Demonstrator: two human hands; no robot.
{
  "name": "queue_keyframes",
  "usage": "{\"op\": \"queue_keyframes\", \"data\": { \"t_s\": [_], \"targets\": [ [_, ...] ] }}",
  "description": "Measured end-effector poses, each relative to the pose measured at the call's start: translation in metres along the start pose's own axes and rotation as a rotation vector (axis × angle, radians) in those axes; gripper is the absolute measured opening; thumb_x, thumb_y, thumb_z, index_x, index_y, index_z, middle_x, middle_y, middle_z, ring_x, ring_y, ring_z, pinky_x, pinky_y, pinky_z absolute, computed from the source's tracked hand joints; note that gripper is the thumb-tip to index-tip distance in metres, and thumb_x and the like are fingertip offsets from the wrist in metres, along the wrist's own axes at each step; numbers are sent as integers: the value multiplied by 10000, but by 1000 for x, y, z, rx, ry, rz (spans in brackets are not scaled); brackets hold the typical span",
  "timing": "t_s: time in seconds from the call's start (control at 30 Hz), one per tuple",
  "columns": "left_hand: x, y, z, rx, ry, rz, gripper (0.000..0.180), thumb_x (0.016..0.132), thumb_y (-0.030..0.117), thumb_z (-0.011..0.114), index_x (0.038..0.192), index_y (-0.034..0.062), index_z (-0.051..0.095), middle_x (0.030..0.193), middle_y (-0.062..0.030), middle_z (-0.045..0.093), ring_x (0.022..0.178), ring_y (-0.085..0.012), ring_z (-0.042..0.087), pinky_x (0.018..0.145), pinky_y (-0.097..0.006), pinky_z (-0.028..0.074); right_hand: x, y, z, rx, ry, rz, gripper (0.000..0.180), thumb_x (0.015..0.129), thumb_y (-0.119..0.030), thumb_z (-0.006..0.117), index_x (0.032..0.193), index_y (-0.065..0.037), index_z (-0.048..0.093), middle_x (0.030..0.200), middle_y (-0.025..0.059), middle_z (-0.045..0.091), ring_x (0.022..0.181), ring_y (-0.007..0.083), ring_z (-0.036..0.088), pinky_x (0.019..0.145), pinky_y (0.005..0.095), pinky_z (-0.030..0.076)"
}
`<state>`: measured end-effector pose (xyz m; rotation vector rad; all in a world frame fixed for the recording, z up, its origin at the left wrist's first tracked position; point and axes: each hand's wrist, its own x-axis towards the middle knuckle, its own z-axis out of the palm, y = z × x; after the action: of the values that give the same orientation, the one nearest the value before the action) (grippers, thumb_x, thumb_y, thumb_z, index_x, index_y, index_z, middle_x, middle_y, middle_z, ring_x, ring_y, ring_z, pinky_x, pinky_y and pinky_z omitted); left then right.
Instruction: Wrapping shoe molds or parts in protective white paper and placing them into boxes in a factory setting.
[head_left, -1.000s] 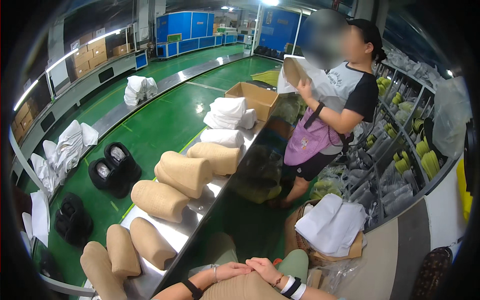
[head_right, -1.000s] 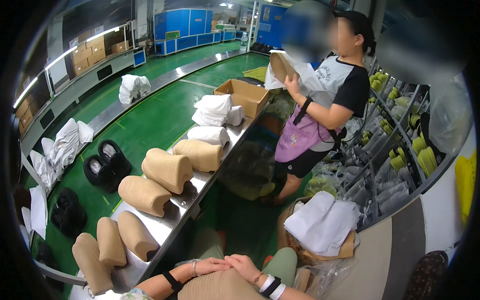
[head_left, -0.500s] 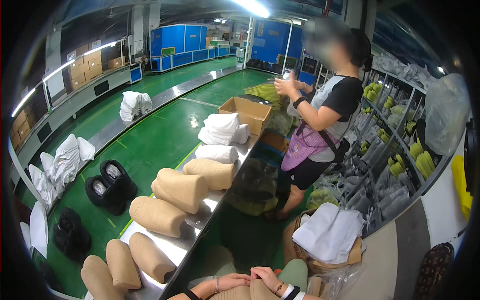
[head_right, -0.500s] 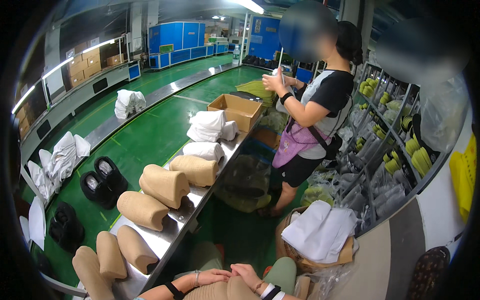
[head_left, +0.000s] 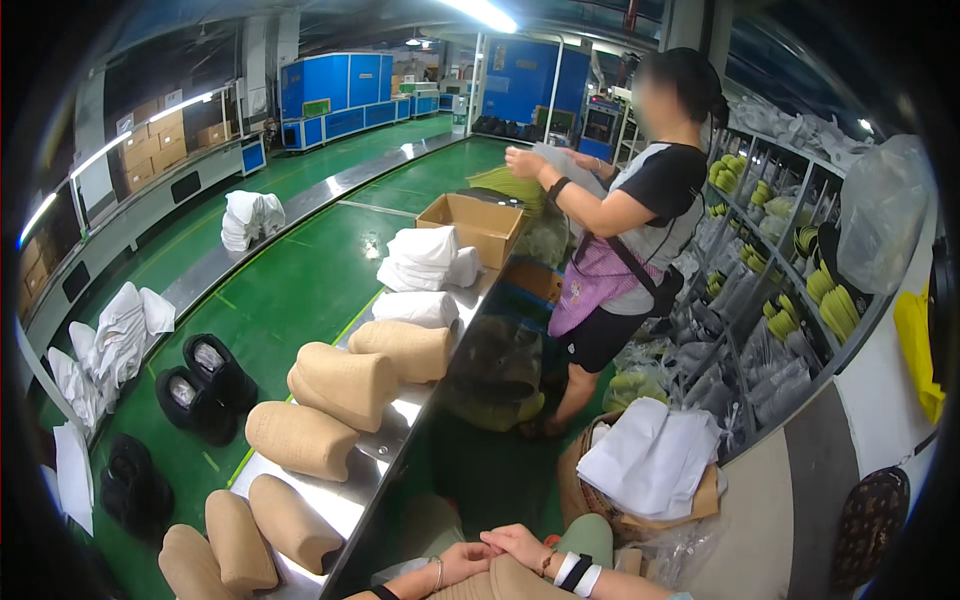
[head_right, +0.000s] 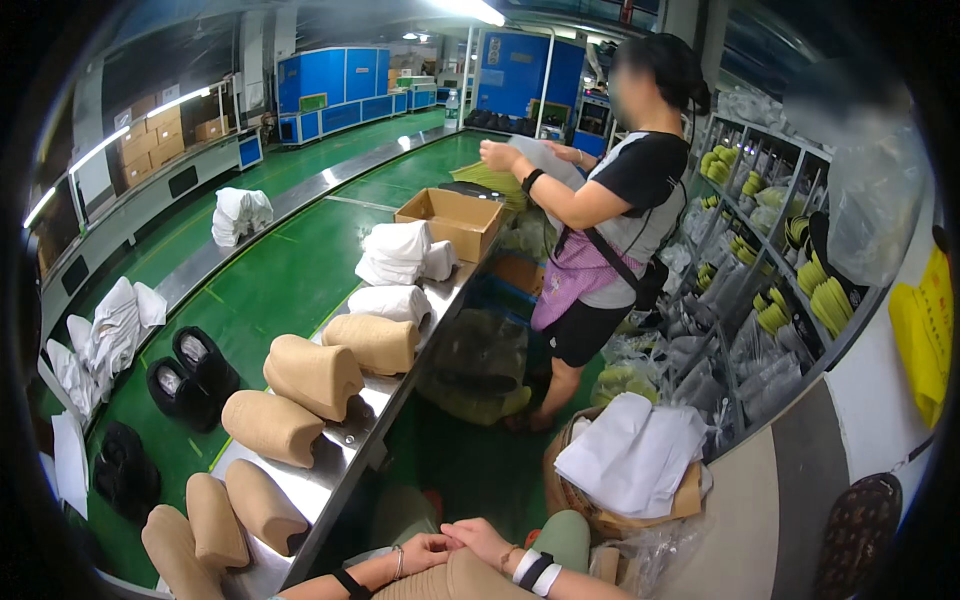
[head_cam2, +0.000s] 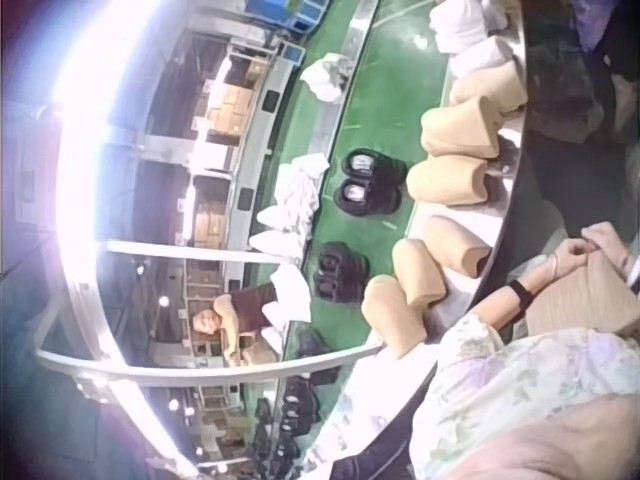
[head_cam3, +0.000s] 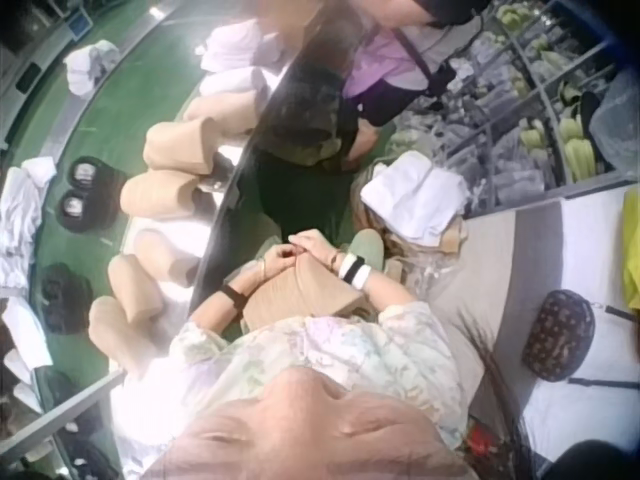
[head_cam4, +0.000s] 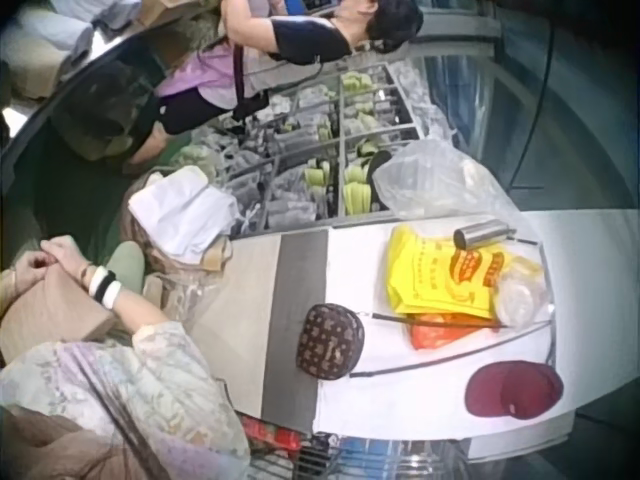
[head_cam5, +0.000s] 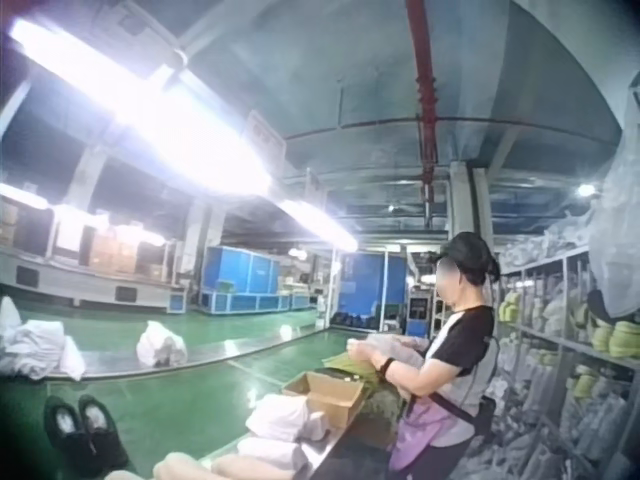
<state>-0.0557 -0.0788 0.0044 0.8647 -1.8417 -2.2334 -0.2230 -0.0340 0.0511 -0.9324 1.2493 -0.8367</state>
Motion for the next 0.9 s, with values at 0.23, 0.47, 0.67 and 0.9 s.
{"op": "queue_keyframes", "data": {
  "t_s": [0.23, 0.47, 0.67, 0.9],
  "targets": [
    [-10, 17, 1, 44, 114, 74, 172, 826, 160, 603, 908, 11, 628, 818, -59, 649, 755, -100, 600, 685, -257, 488, 7, -19, 8, -177, 4, -49, 368, 869, -273, 548, 597, -25, 553, 562, -38, 487, 548, 45, 419, 505, 210, 349],
    [-13, 20, -1, 267, 126, 335, 146, 828, 146, 564, 899, 31, 620, 787, -107, 624, 711, -193, 606, 641, -301, 479, 4, -18, 8, -9, -44, 53, 308, 862, -235, 549, 615, -52, 533, 595, -54, 460, 575, 37, 393, 518, 207, 335],
    [4, 18, -2, 311, 17, 431, 166, 844, 171, 523, 791, 14, 517, 759, -131, 523, 709, -226, 527, 624, -337, 421, -43, -28, -35, 27, 45, 73, 205, 851, -182, 495, 703, -55, 560, 688, -4, 507, 669, 82, 458, 615, 226, 378],
    [-6, 11, -1, 191, 57, 361, 198, 830, 200, 535, 732, 33, 490, 638, -109, 513, 603, -203, 503, 560, -338, 389, -55, -31, -64, -542, -13, -31, 190, 810, -199, 499, 690, -52, 510, 685, 72, 534, 719, 163, 522, 660, 270, 399]
  ]
}}
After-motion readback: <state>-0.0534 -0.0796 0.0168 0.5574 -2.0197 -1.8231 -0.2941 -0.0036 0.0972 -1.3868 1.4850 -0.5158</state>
